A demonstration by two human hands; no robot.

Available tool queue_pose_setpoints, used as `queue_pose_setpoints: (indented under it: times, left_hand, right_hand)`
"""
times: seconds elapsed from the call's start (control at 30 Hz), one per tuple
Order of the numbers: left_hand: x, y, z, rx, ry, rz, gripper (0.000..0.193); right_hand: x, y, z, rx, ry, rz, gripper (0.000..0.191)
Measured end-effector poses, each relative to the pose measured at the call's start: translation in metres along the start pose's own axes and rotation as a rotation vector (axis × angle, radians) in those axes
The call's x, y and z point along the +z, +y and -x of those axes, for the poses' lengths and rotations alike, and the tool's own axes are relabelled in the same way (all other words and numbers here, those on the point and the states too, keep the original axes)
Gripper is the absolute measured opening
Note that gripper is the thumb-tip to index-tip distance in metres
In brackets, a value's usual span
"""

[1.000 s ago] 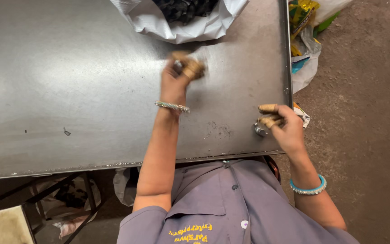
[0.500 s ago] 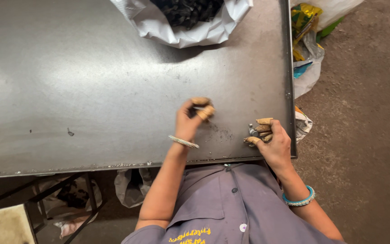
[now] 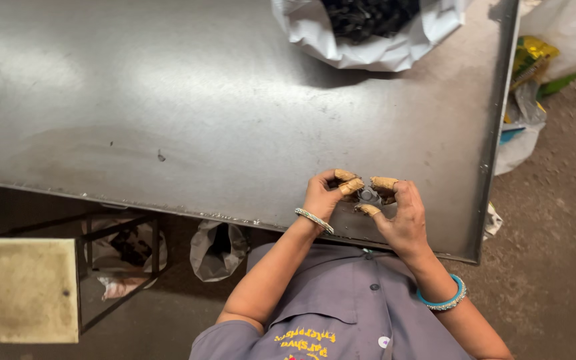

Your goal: The person picks small metal pieces one at a time from a pile on a metal table, turns and checks each piece in their hands, and sets pieces back on the table. Near the end they gather the pieces and place them into a paper-lined bag and tin cans at the edge of the table.

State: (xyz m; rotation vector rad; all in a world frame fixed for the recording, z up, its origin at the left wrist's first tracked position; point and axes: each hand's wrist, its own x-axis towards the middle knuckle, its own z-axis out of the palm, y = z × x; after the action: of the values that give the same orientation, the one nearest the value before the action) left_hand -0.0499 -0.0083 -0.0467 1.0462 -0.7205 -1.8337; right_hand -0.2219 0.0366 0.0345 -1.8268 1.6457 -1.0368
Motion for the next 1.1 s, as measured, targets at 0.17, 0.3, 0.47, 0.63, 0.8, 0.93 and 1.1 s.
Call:
queue_pose_setpoints:
  times: [0.17, 0.3, 0.47, 0.63, 0.8, 0.93, 1.1]
  left_hand:
    - [-0.024, -0.002, 0.001, -0.104, 0.085, 0.218, 0.016]
    - [-0.031, -0.005, 0.003, -0.115, 0.123, 0.24, 0.017]
    - [-0.035, -0.001, 0.008, -0.13, 0.117, 0.257, 0.018]
    - [-0.048, 0.011, 0.02, -0.285, 0.031, 0.321, 0.022]
    - [-0.06, 0.046, 0.045, -0.147, -0.057, 0.195, 0.021]
    - [-0.1, 0.115, 0.104, 0.089, 0.03, -0.15, 0.015]
    - [-0.184, 0.158, 0.196, -0.299, 0.406, -0.692, 0.019]
  right_hand:
    - [0.011, -0.008, -0.005, 0.048, -0.013, -0.079, 0.037]
    - [0.013, -0.01, -0.008, 0.003, -0.055, -0.062, 0.034]
    - [0.018, -0.008, -0.012, -0.015, -0.103, -0.053, 0.036]
    - [0.023, -0.01, -0.018, 0.129, -0.187, -0.326, 0.029]
    - [0.03, -0.014, -0.021, 0.148, -0.286, -0.347, 0.034]
    - [0.039, -0.017, -0.022, 0.055, -0.303, -0.288, 0.044]
    - [0.039, -0.019, -0.026, 0.067, -0.345, -0.348, 0.041]
